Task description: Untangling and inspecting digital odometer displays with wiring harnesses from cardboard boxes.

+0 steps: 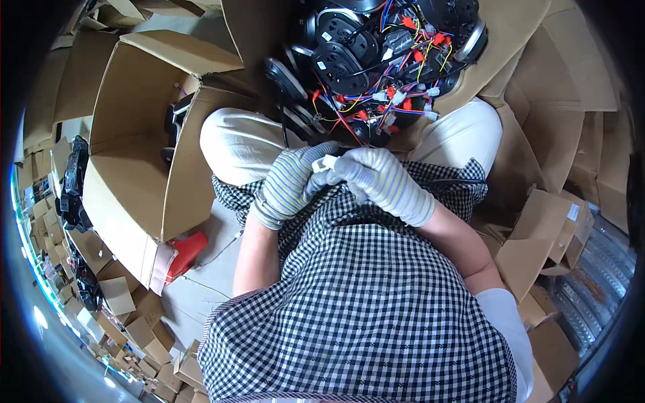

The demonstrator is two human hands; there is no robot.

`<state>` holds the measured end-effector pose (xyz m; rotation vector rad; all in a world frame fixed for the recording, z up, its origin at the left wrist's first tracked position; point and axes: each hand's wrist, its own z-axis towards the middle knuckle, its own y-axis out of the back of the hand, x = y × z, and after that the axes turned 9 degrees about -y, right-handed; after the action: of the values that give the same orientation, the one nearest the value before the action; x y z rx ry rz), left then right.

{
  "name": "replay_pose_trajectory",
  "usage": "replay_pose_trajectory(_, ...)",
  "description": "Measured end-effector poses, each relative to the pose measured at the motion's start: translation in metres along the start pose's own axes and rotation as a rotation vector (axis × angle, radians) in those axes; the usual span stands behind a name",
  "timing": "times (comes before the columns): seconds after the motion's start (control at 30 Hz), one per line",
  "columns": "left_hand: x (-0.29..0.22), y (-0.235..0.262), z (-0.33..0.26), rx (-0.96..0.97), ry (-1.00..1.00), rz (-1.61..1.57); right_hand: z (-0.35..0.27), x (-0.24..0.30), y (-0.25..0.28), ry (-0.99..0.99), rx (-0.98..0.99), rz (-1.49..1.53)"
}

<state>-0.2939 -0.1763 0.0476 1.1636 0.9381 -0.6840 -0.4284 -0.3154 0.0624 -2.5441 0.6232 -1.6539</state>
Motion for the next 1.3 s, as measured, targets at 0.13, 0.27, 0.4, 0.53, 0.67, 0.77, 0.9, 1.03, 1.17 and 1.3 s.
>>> replay_pose_trajectory(0.13, 0.009, 0.007, -0.022, 0.098, -0.004, 0.045, 0.002, 0.003, 0.001, 0.369, -0.205, -0.72)
replay_pose_trajectory(0.27, 0.011, 0.011, -0.039, 0.073, 0.087, -0.026, 0.007, 0.009, 0.0, 0.352, -0.156, -1.084)
replay_pose_trajectory(0.4, 0.007, 0.013, -0.045, 0.044, 0.129, -0.207, 0.014, 0.017, 0.007, 0.317, 0.145, -1.231)
replay_pose_trajectory(0.53, 0.009, 0.017, -0.045, 0.204, 0.068, -0.216, 0.021, 0.031, 0.003, 0.177, 0.491, -1.403)
replay_pose_trajectory(0.67, 0.008, 0.021, -0.049, 0.231, 0.108, -0.343, 0.031, 0.002, 0.007, 0.256, 0.562, -1.21)
replay_pose_trajectory(0.77, 0.012, 0.02, -0.057, 0.248, 0.149, -0.371, 0.03, -0.006, 0.005, 0.263, 0.532, -1.148)
replay_pose_trajectory(0.9, 0.008, 0.013, -0.072, 0.188, 0.421, -0.538, 0.032, -0.028, 0.003, 0.236, 0.507, -0.977)
replay_pose_trajectory(1.03, 0.018, 0.004, -0.085, 0.064, 0.654, -0.736, 0.038, -0.042, 0.003, 0.199, 0.48, -0.91)
replay_pose_trajectory(1.17, 0.016, 0.001, -0.082, 0.04, 0.628, -0.614, 0.042, -0.052, 0.004, 0.211, 0.421, -0.818)
replay_pose_trajectory(1.3, 0.016, -0.001, -0.083, 0.012, 0.619, -0.677, 0.041, -0.046, 0.004, 0.177, 0.437, -0.831)
